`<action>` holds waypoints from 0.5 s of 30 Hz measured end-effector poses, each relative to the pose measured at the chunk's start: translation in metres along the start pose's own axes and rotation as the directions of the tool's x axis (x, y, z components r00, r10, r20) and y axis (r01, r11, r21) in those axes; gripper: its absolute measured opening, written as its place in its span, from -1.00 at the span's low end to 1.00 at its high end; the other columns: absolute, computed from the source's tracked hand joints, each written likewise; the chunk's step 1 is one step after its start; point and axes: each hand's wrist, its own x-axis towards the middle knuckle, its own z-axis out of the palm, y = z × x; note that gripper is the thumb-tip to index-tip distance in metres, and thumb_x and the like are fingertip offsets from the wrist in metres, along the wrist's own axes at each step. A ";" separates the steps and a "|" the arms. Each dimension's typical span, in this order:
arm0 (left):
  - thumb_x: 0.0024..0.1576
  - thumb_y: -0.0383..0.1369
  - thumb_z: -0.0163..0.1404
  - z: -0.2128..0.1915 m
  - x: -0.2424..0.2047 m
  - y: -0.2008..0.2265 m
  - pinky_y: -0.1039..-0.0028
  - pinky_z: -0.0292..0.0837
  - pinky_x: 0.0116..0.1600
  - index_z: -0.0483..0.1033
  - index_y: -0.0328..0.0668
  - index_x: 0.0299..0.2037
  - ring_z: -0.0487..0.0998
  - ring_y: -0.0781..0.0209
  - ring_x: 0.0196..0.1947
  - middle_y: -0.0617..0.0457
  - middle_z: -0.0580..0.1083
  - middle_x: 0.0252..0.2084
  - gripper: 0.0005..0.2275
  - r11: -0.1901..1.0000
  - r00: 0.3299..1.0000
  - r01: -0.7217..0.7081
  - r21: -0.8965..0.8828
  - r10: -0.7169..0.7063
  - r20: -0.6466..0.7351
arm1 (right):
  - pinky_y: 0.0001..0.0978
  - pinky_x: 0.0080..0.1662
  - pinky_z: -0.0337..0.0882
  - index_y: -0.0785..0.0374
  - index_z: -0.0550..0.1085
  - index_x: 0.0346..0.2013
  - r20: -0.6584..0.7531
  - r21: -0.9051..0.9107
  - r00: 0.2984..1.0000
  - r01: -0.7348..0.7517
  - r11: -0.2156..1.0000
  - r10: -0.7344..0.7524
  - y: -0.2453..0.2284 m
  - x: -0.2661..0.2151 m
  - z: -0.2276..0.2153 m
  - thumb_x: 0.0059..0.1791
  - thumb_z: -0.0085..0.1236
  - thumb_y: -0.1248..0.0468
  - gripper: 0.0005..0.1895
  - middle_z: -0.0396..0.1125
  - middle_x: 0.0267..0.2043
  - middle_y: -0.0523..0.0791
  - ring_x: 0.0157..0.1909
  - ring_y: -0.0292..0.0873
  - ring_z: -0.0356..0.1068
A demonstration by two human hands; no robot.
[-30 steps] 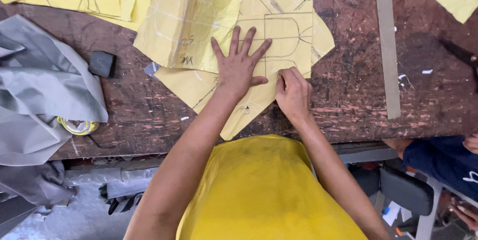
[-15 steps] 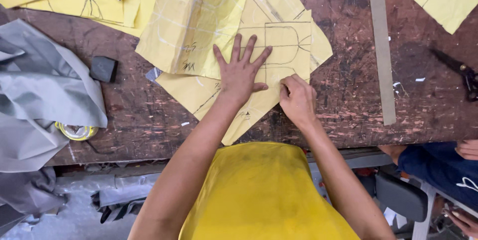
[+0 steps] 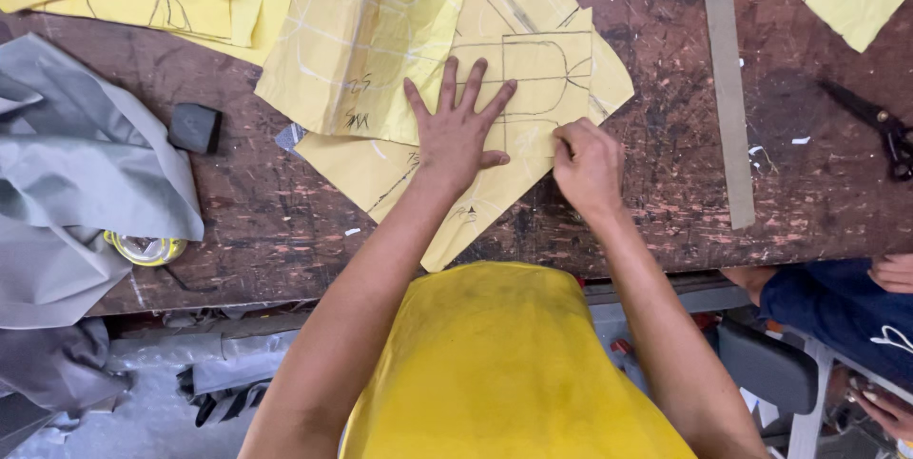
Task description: The person uses a utility knife to cut along marked lines on yellow paper patterns laid on a wooden table. They then fold, align, and stack the cut pieces, organizing them into piles while handling a ruler and scissors nearby.
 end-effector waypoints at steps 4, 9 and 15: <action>-0.12 0.20 0.20 -0.004 0.006 -0.003 -0.62 -0.46 0.33 -0.13 0.57 0.50 -0.38 -0.15 0.56 0.10 -0.21 0.59 -0.03 1.000 0.999 0.014 0.000 -0.014 0.029 | -0.24 -0.09 0.50 0.37 0.58 -0.17 -0.089 0.083 0.995 -0.037 0.996 0.044 0.018 0.001 -0.008 0.01 0.14 0.48 -0.87 0.49 -0.19 0.02 -0.17 -0.08 0.52; -0.11 0.16 0.21 0.004 -0.003 -0.004 -0.62 -0.48 0.33 -0.01 0.45 0.49 -0.35 -0.17 0.56 0.06 -0.16 0.59 -0.08 0.998 0.997 -0.032 -0.048 0.028 -0.077 | -0.33 -0.06 0.48 0.39 0.55 -0.04 -0.234 0.239 0.949 -0.154 0.959 0.211 0.039 -0.024 -0.011 0.09 0.10 0.50 -0.83 0.45 -0.02 0.01 -0.08 -0.13 0.46; 0.02 0.12 0.18 0.021 -0.016 -0.009 -0.54 -0.47 0.43 0.18 0.36 0.46 -0.26 -0.13 0.60 0.01 -0.05 0.58 -0.24 0.991 0.962 -0.091 -0.100 0.061 -0.266 | -0.53 -0.50 0.19 0.33 0.54 -0.02 -0.090 0.681 0.850 -0.327 0.655 0.518 0.067 -0.032 -0.017 0.14 -0.04 0.48 -0.79 0.36 -0.21 -0.07 -0.51 -0.37 0.20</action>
